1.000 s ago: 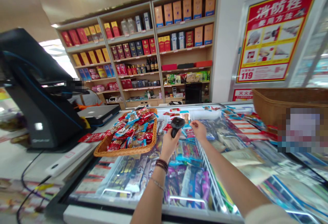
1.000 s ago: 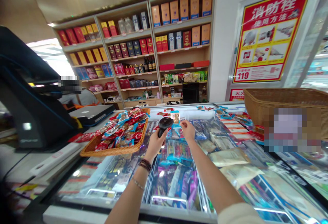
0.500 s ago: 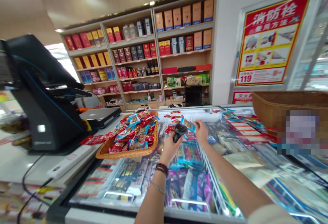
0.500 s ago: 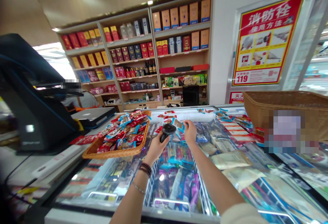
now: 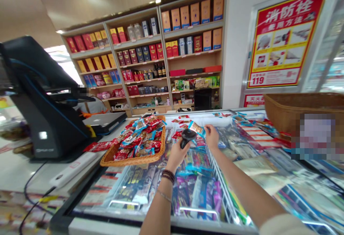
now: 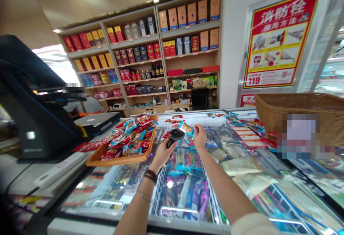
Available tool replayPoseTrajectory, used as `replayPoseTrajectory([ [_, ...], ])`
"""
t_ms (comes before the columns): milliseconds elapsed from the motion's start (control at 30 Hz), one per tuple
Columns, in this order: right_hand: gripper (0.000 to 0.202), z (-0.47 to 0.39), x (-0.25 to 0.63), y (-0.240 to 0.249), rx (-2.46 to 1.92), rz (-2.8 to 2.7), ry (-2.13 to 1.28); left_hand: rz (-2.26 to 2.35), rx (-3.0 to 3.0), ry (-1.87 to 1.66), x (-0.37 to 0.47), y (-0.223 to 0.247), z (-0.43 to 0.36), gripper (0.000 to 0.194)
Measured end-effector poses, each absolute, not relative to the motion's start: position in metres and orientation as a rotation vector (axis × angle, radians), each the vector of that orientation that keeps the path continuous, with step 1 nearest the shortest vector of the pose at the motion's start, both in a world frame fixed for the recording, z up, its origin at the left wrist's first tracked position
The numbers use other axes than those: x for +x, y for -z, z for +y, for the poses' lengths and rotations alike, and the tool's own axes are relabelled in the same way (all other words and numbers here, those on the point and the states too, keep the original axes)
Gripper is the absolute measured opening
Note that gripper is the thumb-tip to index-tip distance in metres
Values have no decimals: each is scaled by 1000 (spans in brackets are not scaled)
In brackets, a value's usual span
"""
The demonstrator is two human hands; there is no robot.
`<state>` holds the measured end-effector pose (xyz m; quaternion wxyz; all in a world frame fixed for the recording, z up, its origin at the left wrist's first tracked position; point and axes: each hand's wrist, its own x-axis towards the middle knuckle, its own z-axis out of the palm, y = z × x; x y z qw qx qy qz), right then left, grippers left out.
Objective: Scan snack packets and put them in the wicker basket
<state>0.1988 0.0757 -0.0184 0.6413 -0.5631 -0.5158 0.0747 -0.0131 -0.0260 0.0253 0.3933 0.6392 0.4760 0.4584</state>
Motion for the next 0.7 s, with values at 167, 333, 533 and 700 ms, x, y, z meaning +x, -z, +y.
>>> replayPoseTrajectory([
  [167, 34, 74, 199, 17, -1267, -1166, -186, 1179, 1611, -1168, -13, -26, -27, 37],
  [333, 34, 75, 198, 17, -1256, -1159, -205, 1152, 1613, -1174, -17, -26, -26, 42],
  [533, 30, 81, 204, 23, -1363, -1086, -249, 1138, 1590, -1261, -18, -28, -26, 48],
  [700, 19, 99, 209, 22, -1490, -955, -338, 1162, 1456, -1374, -22, -45, -26, 54],
])
